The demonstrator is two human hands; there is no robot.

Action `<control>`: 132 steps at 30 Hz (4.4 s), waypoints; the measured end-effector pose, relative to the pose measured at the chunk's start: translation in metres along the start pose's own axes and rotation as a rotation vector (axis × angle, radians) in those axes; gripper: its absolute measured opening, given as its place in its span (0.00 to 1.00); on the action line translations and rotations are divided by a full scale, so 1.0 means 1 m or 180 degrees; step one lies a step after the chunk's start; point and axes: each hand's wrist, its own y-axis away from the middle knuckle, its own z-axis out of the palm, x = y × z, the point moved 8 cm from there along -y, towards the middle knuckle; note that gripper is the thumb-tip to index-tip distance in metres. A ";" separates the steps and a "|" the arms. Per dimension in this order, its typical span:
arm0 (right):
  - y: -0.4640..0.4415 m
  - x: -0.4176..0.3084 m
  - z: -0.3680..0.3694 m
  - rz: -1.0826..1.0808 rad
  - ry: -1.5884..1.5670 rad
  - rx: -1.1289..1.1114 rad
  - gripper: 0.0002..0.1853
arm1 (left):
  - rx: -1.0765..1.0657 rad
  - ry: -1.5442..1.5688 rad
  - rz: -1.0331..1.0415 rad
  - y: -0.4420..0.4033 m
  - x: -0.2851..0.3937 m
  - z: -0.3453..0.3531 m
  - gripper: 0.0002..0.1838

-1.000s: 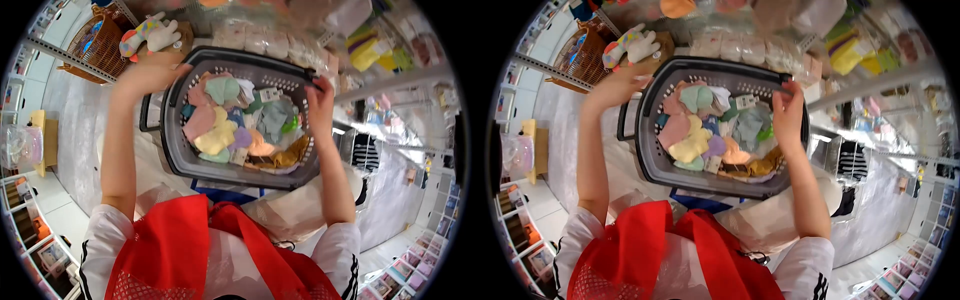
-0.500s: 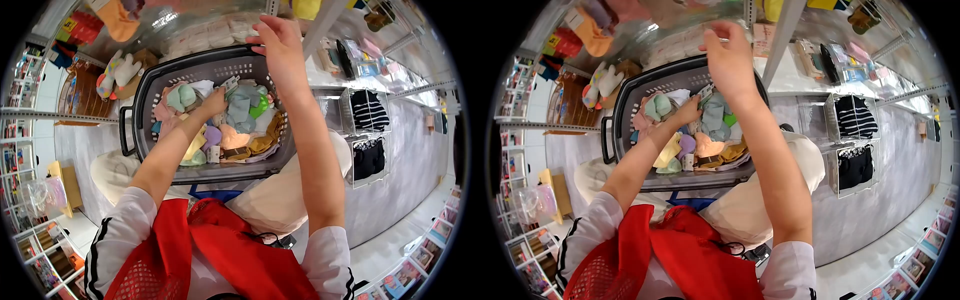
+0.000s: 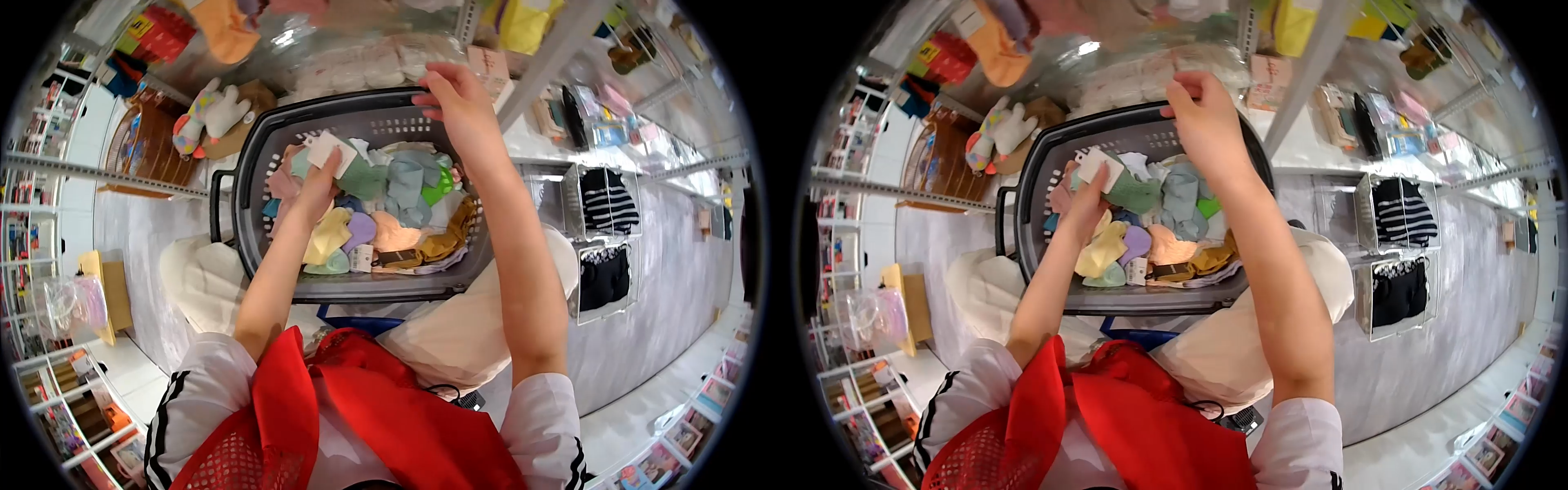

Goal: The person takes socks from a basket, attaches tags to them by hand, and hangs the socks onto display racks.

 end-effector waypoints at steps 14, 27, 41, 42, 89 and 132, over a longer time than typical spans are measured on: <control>0.042 0.100 0.108 0.0558 0.0809 -0.1512 0.17 | -0.0771 -0.0398 -0.0628 0.040 0.067 -0.010 0.24; 0.028 0.094 0.127 0.0117 0.0884 -0.1369 0.25 | -0.0952 0.0650 -0.0749 -0.015 0.065 -0.011 0.23; 0.040 0.096 0.118 0.0371 -0.0011 -0.1451 0.25 | -0.1311 0.0944 -0.0659 -0.002 0.076 0.000 0.30; 0.040 0.096 0.118 0.0408 0.0111 -0.1473 0.25 | -0.1334 0.0962 -0.0687 -0.002 0.075 -0.001 0.30; -0.001 -0.093 0.195 -0.2094 0.0946 -0.0692 0.29 | -0.0373 -0.1454 0.2410 0.009 0.222 -0.064 0.14; -0.030 -0.159 0.270 -0.1687 0.0653 -0.0642 0.26 | -0.3412 0.0891 0.1347 0.046 0.251 -0.054 0.40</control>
